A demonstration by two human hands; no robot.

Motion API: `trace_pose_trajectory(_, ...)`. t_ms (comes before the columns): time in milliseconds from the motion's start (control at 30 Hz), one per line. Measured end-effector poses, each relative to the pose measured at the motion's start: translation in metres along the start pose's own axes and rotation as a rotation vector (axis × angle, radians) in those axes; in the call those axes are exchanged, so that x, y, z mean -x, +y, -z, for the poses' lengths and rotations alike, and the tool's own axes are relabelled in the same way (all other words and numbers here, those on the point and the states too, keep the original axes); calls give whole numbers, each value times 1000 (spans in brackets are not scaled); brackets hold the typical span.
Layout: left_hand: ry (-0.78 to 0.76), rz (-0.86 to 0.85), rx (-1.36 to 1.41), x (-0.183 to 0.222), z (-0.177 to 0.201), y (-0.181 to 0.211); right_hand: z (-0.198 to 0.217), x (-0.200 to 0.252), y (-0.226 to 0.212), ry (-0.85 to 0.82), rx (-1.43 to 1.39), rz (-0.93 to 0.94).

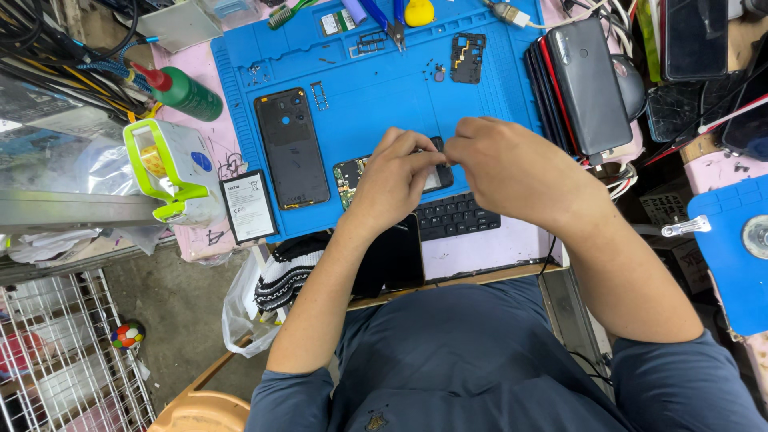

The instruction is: The person uses a yellow pry tool to remove a battery from a mobile phone and then uses a screwdriver to remove screws from the internal frame on a blue repair mat.

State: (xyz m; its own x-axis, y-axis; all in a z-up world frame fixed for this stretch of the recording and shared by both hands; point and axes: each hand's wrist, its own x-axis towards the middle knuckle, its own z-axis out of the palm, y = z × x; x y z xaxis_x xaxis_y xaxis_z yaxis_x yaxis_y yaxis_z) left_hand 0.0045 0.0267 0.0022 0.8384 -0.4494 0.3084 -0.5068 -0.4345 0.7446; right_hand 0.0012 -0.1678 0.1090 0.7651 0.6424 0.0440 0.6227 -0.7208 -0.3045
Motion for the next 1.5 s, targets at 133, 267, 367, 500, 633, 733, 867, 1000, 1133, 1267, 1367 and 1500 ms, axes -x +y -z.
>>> trace_pose_trajectory(133, -41, 1, 200, -4, -4, 3, 0, -10, -9, -76, 80, -153)
trace_pose_trajectory(267, -132, 192, 423, -11, -18, 6, 6, -17, -8, -201, 67, -240)
trace_pose_trajectory(367, 21, 99, 331, -11, -23, 2, 7, -13, -7, -68, -39, -97)
trace_pose_trajectory(500, 170, 159, 112, -13, -36, -3, 7, -10, -9, 27, -69, 0)
trace_pose_trajectory(633, 207, 152, 71, -21, -54, -7, 7, -14, -18, -82, -50, -192)
trace_pose_trajectory(733, 225, 50, 137, -24, -56, -5, 4, -13, -18, -204, 61, -319)
trace_pose_trajectory(867, 59, 3, 207, -16, -30, 9, 5, -4, -5, 21, -37, -90)
trace_pose_trajectory(1000, 31, 45, 182, 2, -3, 19, 5, -4, -4, 116, -53, 42)
trace_pose_trajectory(1133, 154, 48, -75, 26, 4, 17, 6, -7, -10, -33, -24, -177)
trace_pose_trajectory(1267, 180, 23, -341, 39, 1, 8, 8, -10, -10, -91, 26, -183)
trace_pose_trajectory(1367, 198, 2, -413, 41, -2, 3, 10, -9, -8, 71, 15, 53)
trace_pose_trajectory(1500, 193, 2, -429, 41, -4, 1, 9, -7, -7, 61, 11, 4)
